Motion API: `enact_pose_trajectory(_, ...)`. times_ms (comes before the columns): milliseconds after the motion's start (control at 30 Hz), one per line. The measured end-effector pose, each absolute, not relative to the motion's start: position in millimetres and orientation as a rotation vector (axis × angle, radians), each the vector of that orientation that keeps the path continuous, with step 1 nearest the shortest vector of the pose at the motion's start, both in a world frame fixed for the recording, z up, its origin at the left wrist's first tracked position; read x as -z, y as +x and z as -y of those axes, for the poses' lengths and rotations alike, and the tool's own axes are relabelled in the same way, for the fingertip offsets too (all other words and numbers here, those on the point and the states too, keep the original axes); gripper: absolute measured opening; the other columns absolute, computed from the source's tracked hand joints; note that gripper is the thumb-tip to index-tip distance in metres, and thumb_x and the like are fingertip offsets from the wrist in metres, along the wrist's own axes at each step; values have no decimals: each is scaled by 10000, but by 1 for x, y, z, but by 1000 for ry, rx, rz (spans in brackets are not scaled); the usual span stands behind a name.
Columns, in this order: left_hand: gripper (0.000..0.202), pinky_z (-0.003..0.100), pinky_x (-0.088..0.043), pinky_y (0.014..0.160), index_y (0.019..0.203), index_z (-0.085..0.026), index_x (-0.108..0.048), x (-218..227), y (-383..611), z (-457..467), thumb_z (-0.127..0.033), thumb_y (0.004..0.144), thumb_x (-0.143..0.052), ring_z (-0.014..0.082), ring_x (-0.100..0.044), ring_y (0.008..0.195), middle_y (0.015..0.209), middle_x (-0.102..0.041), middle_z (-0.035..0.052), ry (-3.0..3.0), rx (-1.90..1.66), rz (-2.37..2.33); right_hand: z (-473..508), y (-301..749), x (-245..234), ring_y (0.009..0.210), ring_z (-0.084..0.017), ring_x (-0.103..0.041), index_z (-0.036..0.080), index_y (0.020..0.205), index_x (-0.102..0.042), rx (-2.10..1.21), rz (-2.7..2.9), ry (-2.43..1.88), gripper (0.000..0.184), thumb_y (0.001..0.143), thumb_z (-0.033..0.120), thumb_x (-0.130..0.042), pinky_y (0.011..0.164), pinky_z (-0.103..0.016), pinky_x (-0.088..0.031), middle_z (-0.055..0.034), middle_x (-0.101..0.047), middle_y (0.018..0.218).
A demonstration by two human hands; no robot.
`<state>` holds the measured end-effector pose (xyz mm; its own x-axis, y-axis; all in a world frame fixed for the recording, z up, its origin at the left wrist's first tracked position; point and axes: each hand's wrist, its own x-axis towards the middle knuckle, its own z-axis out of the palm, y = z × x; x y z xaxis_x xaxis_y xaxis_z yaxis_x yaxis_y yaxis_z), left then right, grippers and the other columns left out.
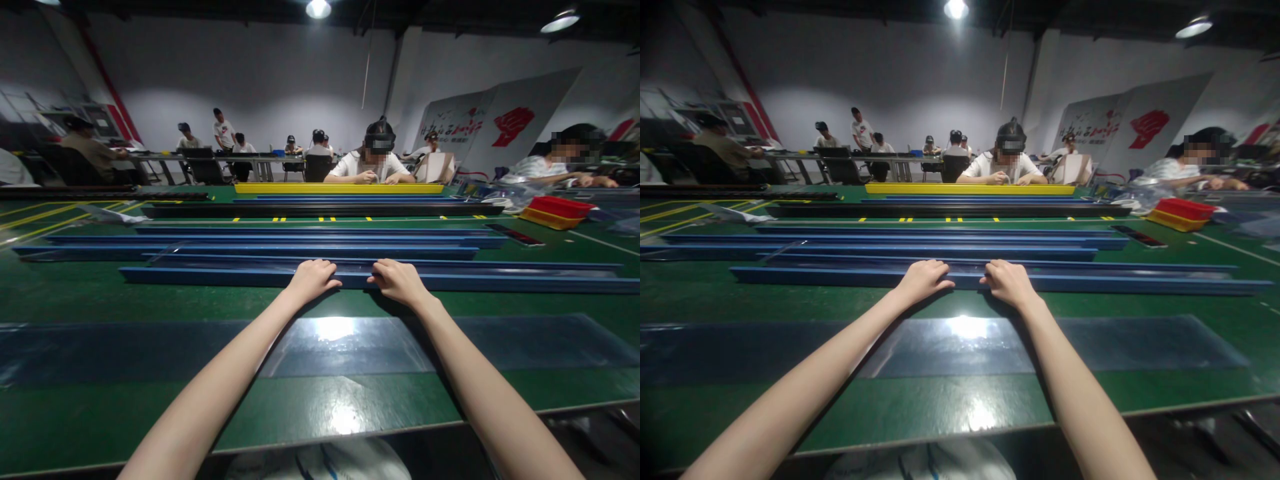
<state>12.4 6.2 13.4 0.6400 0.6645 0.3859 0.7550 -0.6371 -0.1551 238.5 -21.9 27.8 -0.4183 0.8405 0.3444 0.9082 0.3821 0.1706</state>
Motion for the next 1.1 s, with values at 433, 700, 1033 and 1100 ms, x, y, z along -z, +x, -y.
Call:
enact_pose_trajectory(433, 275, 271, -385, 665, 864, -170, -534, -14, 12, -6, -440, 813, -534, 189, -587, 827, 860, -642, 47, -2549, 465, 1135, 25, 251, -28, 785, -169, -562, 184, 751, -569, 512, 2390, -1642, 194, 833, 325, -464, 558, -252, -263, -48, -632, 826)
enact_pose_trajectory(700, 271, 267, -383, 662, 864, -169, -531, -11, 15, -5, -426, 789, -574, 184, -583, 815, 850, -638, 44, -2535, 492, 1108, 25, 245, -23, 823, -187, -554, 179, 814, -565, 532, 2397, -1582, 286, 854, 420, -416, 610, -254, -312, -67, -631, 857)
enact_pose_trajectory(1033, 275, 269, -386, 677, 874, -168, -532, -15, 18, -2, -433, 804, -551, 183, -583, 816, 851, -639, 38, -2549, 483, 1157, 21, 238, -16, 819, -179, -553, 180, 803, -557, 480, 2370, -1512, 258, 849, 413, -456, 605, -246, -317, -56, -623, 849)
enact_pose_trajectory(1100, 272, 269, -387, 682, 877, -168, -533, -16, 18, -1, -431, 807, -547, 184, -580, 822, 855, -637, 40, -2556, 478, 1166, 20, 239, -16, 815, -178, -554, 182, 793, -557, 477, 2359, -1507, 259, 847, 417, -462, 601, -245, -314, -54, -622, 841)
